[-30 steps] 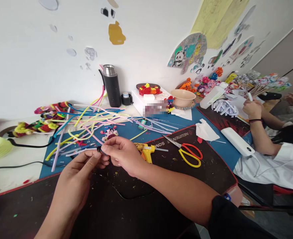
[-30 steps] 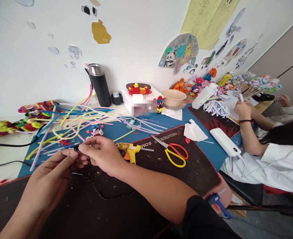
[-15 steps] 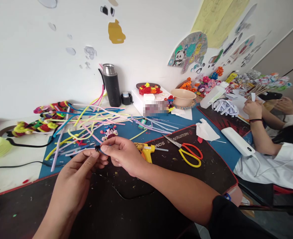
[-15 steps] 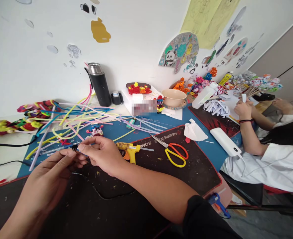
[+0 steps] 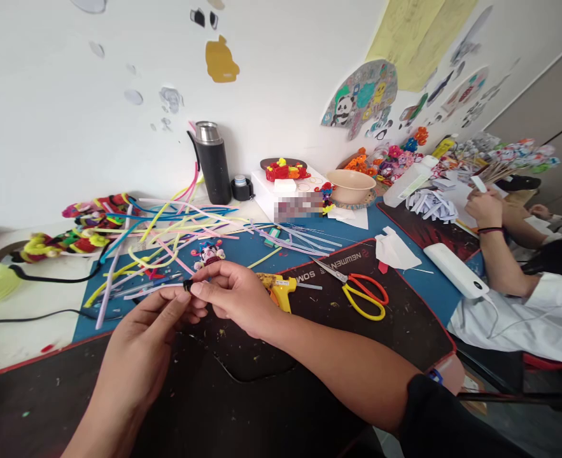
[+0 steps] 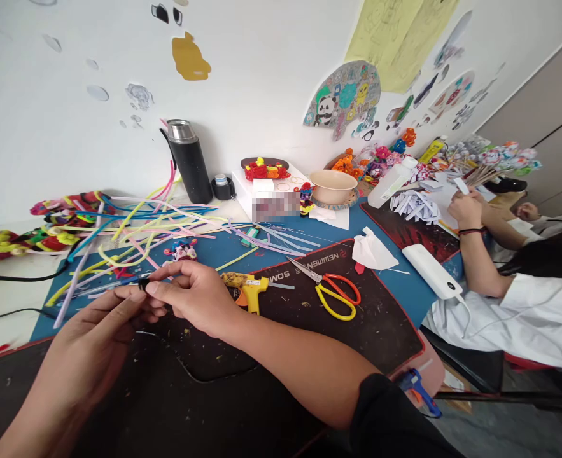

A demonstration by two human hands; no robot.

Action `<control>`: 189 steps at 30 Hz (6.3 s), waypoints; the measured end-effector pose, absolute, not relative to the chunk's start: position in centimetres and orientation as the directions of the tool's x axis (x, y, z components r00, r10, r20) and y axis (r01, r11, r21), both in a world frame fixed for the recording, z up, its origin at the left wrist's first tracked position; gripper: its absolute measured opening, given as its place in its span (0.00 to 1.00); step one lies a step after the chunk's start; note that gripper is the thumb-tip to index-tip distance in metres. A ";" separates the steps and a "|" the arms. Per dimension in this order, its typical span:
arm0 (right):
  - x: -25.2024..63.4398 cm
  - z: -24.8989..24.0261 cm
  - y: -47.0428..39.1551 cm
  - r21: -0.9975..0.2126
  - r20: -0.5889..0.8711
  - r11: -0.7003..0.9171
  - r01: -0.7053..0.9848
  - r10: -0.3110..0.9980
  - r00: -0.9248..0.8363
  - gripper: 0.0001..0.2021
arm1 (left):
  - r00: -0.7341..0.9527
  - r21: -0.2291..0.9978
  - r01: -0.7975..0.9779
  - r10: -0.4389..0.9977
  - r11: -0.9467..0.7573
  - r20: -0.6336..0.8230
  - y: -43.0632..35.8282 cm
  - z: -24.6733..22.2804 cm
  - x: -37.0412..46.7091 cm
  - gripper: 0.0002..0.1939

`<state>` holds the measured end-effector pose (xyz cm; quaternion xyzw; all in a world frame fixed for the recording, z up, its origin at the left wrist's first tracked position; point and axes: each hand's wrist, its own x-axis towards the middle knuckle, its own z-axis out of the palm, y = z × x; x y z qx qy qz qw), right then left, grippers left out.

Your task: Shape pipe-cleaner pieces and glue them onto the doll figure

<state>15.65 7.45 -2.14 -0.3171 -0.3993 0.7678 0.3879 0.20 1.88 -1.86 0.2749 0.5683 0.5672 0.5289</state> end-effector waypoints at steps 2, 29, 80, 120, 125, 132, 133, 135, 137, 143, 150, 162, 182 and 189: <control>15.7 -2.2 7.4 -0.862 -0.179 -0.379 -0.337 0.849 -0.497 0.26 | -0.293 0.936 -0.287 0.912 0.204 -0.288 1.9 -1.9 0.2 0.29; 15.8 -1.8 7.3 -0.844 -0.171 -0.388 -0.370 0.850 -0.499 0.24 | -0.250 0.950 -0.257 0.937 0.180 -0.245 1.7 -2.3 -0.2 0.24; 16.6 -0.8 7.1 -0.834 -0.228 -0.486 -0.262 0.735 -0.638 0.26 | -0.234 0.954 -0.262 0.949 0.149 -0.212 2.1 -1.5 -1.0 0.26; 17.0 -1.1 7.2 -0.811 -0.251 -0.537 -0.232 0.678 -0.691 0.26 | -0.208 0.979 0.063 0.962 0.195 -0.178 2.0 -0.6 -2.2 0.30; 17.0 -0.9 7.2 -0.802 -0.241 -0.544 -0.247 0.673 -0.699 0.25 | -0.213 0.980 0.036 0.960 0.196 -0.184 2.1 -0.7 -2.2 0.29; 17.0 -0.8 7.2 -0.797 -0.262 -0.555 -0.238 0.673 -0.692 0.26 | -0.259 0.979 -0.023 0.944 0.205 -0.204 2.2 -0.8 -2.1 0.30; 17.0 -0.8 7.2 -0.798 -0.270 -0.558 -0.230 0.671 -0.690 0.26 | -0.261 0.980 -0.023 0.945 0.200 -0.199 2.2 -0.7 -2.1 0.30; 17.0 -0.7 7.2 -0.796 -0.287 -0.564 -0.219 0.671 -0.683 0.26 | -0.260 0.981 -0.020 0.947 0.191 -0.190 2.2 -0.5 -1.9 0.30; 17.0 -0.6 7.1 -0.794 -0.291 -0.567 -0.219 0.672 -0.681 0.26 | -0.259 0.981 -0.024 0.947 0.193 -0.192 2.1 -0.3 -1.9 0.30; 16.9 -0.4 7.2 -0.792 -0.312 -0.572 -0.212 0.678 -0.666 0.24 | -0.243 0.977 -0.028 0.947 0.210 -0.211 1.9 -0.2 -2.1 0.31; 17.1 -0.7 7.3 -0.806 -0.260 -0.545 -0.231 0.677 -0.689 0.24 | -0.225 0.957 0.041 0.936 0.286 -0.270 2.0 -0.1 -2.4 0.34; 17.1 -0.4 7.1 -0.818 -0.299 -0.542 -0.193 0.686 -0.663 0.17 | -0.268 0.970 0.038 0.938 0.239 -0.220 1.8 -0.5 -2.3 0.30; 17.1 -0.5 7.2 -0.801 -0.333 -0.568 -0.191 0.687 -0.646 0.15 | -0.259 0.959 0.198 0.955 0.202 -0.147 2.0 -0.2 -2.3 0.31; 17.1 -0.7 7.2 -0.804 -0.328 -0.562 -0.196 0.693 -0.643 0.15 | -0.241 0.944 0.285 0.966 0.165 -0.096 2.0 0.7 -1.7 0.29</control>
